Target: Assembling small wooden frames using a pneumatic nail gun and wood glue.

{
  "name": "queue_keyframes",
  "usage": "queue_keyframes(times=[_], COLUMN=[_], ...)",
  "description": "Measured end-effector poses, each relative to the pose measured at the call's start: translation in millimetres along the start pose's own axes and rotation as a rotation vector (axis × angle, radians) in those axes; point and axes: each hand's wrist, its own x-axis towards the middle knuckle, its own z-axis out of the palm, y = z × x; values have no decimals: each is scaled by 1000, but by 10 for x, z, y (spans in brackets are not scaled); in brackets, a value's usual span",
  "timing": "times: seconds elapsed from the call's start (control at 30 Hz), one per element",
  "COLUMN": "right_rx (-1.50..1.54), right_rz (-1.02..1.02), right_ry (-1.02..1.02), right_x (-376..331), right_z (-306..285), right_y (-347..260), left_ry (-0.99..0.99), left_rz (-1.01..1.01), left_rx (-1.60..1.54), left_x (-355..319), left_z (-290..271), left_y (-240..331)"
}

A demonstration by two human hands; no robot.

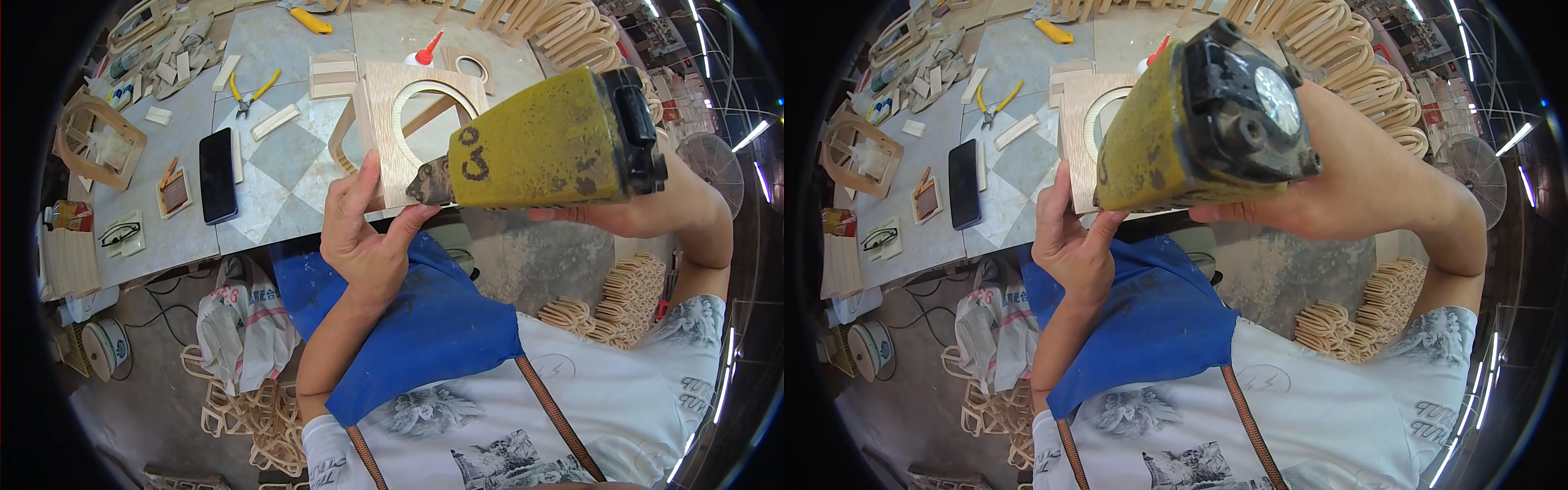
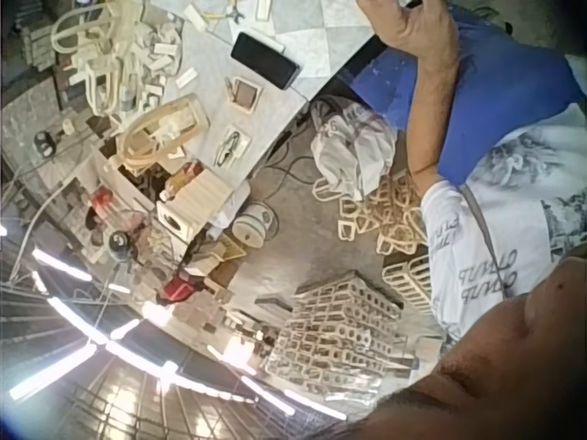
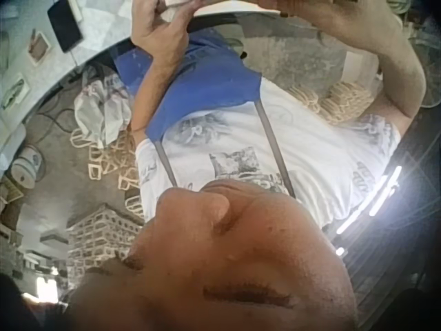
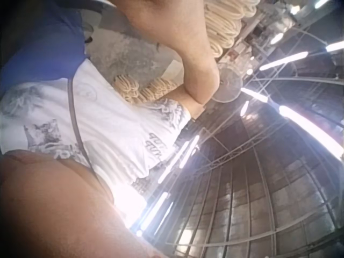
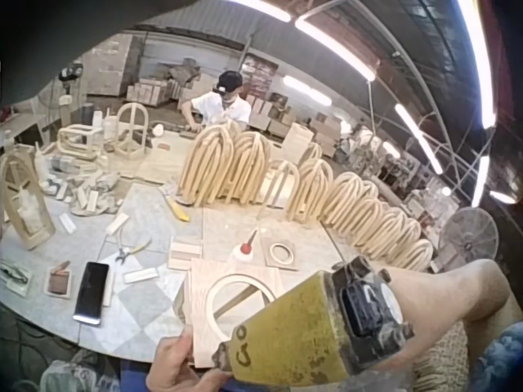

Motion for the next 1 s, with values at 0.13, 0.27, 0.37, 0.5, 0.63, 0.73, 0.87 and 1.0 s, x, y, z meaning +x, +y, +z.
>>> queue_keyframes(times=[0.13,0.27,0.37,0.5,0.63,0.73,0.87,1.0], right_rx=[-114,132,163,209,198,215,312,387], right_rz=[-67,117,176,254,362,360,451,506], right_ry=[-14,-32,7,20,28,68,78,58], right_x=[23,92,4,-151,-277,-226,-59,24], right_z=[-27,-46,-187,-174,-101,-40,-32,8], right_y=[-47,-16,24,97,167,183,125,64], left_ry=[-30,-27,-49,-72,-151,20,236,34], left_rz=[16,-90,-132,-192,-189,-135,-76,129], left_rx=[11,7,-83,-168,-226,8,337,206], left_x=[18,57,230,414,576,675,434,82], left_z=[13,-58,-112,-286,-337,-227,-90,12], left_y=[20,12,19,-36,-100,-117,-82,-93])
